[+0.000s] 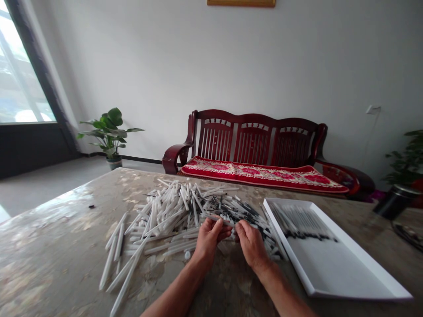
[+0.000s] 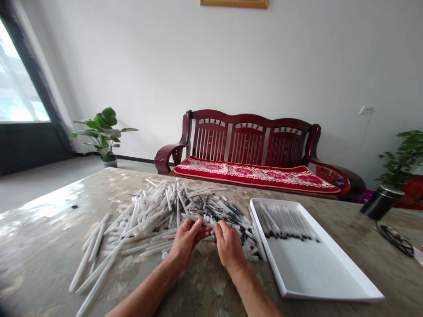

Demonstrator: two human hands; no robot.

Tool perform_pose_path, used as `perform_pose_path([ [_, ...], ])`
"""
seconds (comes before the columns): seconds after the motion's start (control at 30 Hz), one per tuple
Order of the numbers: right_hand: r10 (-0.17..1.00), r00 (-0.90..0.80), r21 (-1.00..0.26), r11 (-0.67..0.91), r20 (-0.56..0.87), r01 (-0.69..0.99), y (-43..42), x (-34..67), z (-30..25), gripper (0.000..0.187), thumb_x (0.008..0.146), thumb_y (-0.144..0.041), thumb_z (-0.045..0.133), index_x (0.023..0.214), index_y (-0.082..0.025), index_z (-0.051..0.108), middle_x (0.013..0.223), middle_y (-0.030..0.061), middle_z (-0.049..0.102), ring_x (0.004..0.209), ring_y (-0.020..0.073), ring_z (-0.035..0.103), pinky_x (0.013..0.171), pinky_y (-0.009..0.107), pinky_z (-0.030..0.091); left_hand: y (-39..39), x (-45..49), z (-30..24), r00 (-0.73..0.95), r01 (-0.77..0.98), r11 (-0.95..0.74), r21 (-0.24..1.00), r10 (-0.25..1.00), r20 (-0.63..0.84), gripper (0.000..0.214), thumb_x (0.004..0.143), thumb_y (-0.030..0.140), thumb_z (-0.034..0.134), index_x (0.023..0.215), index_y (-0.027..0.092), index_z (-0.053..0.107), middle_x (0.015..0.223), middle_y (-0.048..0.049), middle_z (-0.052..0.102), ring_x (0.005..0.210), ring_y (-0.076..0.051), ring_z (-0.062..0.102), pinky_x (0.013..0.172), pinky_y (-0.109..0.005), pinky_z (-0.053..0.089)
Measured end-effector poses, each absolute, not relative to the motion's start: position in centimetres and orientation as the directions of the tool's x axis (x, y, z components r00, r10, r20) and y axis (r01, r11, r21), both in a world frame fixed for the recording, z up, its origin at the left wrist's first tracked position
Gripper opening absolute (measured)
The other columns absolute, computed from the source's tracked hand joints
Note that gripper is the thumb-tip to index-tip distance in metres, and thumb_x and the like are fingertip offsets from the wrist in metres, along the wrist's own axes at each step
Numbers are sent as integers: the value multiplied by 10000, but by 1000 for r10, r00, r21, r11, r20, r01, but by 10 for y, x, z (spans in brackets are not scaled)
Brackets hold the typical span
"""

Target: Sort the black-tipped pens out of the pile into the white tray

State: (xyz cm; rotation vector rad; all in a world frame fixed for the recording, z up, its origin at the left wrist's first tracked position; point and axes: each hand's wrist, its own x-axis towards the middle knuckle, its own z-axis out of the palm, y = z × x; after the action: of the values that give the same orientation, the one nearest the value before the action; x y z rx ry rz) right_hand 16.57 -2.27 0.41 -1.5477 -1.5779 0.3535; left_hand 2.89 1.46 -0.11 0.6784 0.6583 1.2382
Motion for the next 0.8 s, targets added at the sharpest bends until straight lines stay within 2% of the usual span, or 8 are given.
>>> perform_pose_path([
  [0.1,927,170,-768,164,335,620,-22,166,4,494,968,-543,295,690,-225,553,590,18,623,558,155,579,535,228,381,14,29,-1,182,-618,181,765,980,-84,430,590,386,855,825,162,573,708,-16,723,636,-158,715,619,-250,578],
  [0.2,914,127,-710,206,386,673,-23,165,5,408,949,-525,372,798,-218,594,651,16,644,605,155,584,574,230,381,13,29,1,181,-619,181,764,980,-85,424,596,383,852,824,163,571,708,-15,721,641,-162,717,620,-251,576],
  [0.27,916,130,-720,205,380,663,-23,163,4,425,934,-554,379,750,-222,567,620,9,613,589,156,564,563,234,378,12,29,2,193,-612,177,771,979,-72,425,599,386,851,831,162,574,706,-12,719,637,-162,716,610,-244,572],
  [0.33,938,171,-811,157,301,564,-23,161,4,496,924,-615,334,658,-233,504,551,1,561,531,157,538,517,243,379,12,29,2,195,-606,160,780,980,-50,423,604,389,848,835,162,577,713,-14,722,634,-162,715,602,-240,568],
  [0.43,963,195,-917,99,186,386,-22,159,4,552,909,-672,287,631,-238,484,520,2,543,484,163,529,475,258,391,11,30,1,184,-603,130,787,983,-22,412,615,396,839,833,163,577,712,-17,724,630,-162,712,601,-245,568],
  [0.6,945,176,-883,176,275,435,-22,157,6,512,868,-679,414,647,-227,504,532,-6,547,509,147,525,495,243,388,11,29,-1,191,-595,111,796,982,5,389,639,395,825,834,166,579,701,-5,713,610,-145,695,595,-242,566],
  [0.7,978,194,-967,23,75,255,-24,152,8,585,828,-756,378,599,-227,477,433,-31,470,371,118,433,380,233,322,10,29,0,203,-584,78,808,978,53,375,647,385,822,832,164,582,710,0,706,614,-138,686,581,-237,564],
  [0.8,983,154,-992,-109,-98,64,-27,148,12,630,797,-798,370,587,-216,494,388,-36,458,299,97,373,317,219,241,10,28,3,209,-577,51,815,974,88,363,660,381,814,833,162,581,732,-6,705,617,-139,684,578,-243,564],
])
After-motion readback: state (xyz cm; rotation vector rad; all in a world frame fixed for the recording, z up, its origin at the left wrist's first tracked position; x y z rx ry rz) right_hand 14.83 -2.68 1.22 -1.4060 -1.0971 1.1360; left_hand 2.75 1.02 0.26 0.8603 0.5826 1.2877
